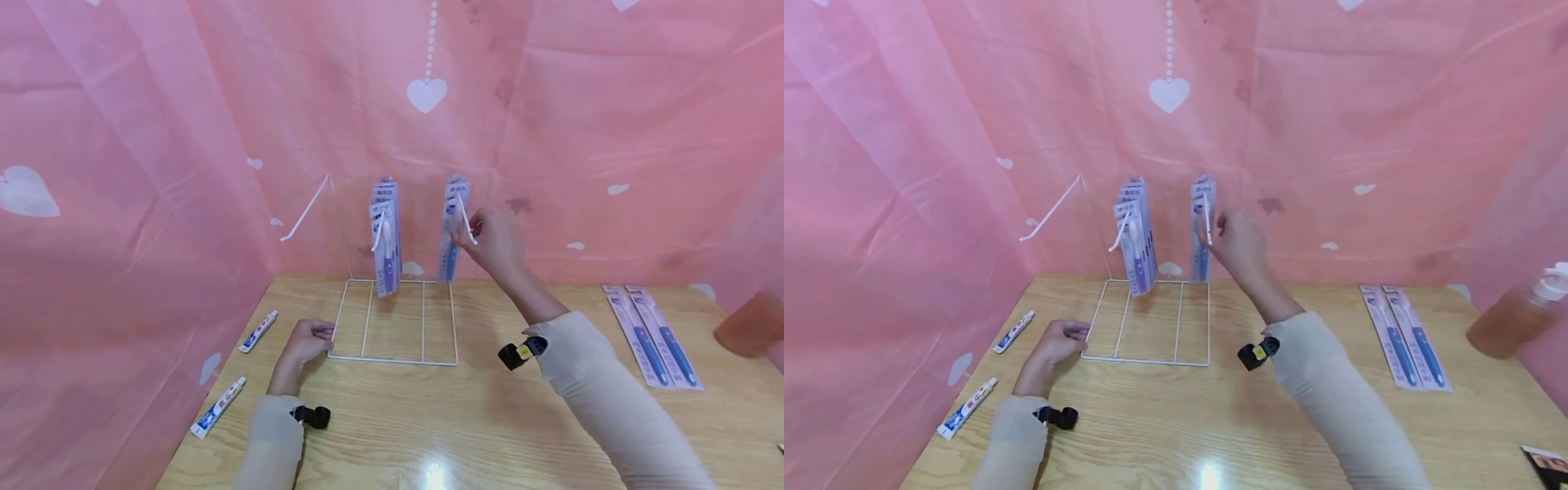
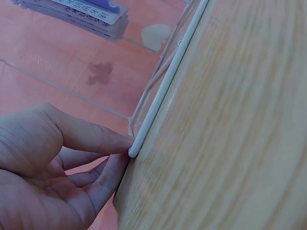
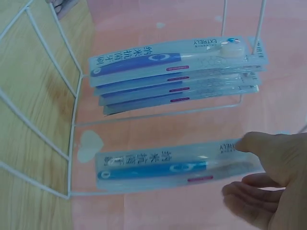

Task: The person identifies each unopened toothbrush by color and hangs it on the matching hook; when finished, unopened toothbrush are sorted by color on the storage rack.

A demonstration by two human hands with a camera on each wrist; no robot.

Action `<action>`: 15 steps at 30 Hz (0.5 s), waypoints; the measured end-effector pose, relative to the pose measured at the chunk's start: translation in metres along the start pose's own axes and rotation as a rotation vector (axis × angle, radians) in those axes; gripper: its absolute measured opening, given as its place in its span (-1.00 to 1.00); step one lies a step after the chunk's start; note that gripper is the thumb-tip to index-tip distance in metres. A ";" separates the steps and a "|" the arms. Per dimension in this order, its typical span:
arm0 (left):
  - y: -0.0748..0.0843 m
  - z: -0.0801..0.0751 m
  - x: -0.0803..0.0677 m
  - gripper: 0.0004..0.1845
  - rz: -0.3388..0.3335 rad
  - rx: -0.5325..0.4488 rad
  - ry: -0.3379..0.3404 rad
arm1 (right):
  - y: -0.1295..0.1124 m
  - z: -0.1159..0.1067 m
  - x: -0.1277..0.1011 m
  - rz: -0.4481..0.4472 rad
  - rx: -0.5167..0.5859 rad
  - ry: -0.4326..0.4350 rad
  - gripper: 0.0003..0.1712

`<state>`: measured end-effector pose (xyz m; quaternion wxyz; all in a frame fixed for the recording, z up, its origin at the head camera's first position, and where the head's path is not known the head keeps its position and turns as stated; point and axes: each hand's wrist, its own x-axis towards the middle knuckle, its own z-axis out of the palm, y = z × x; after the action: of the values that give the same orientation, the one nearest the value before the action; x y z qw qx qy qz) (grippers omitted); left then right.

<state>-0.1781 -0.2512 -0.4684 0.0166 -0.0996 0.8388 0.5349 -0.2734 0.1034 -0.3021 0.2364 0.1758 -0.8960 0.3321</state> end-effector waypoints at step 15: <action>-0.001 -0.007 -0.004 -0.59 0.008 0.029 0.012 | 0.156 -0.074 -0.036 0.297 -0.300 -0.280 -0.40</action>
<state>-0.1737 -0.2576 -0.4662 0.0106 -0.0993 0.8470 0.5222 -0.2946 0.2716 -0.3522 0.0818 0.0494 -0.9754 0.1988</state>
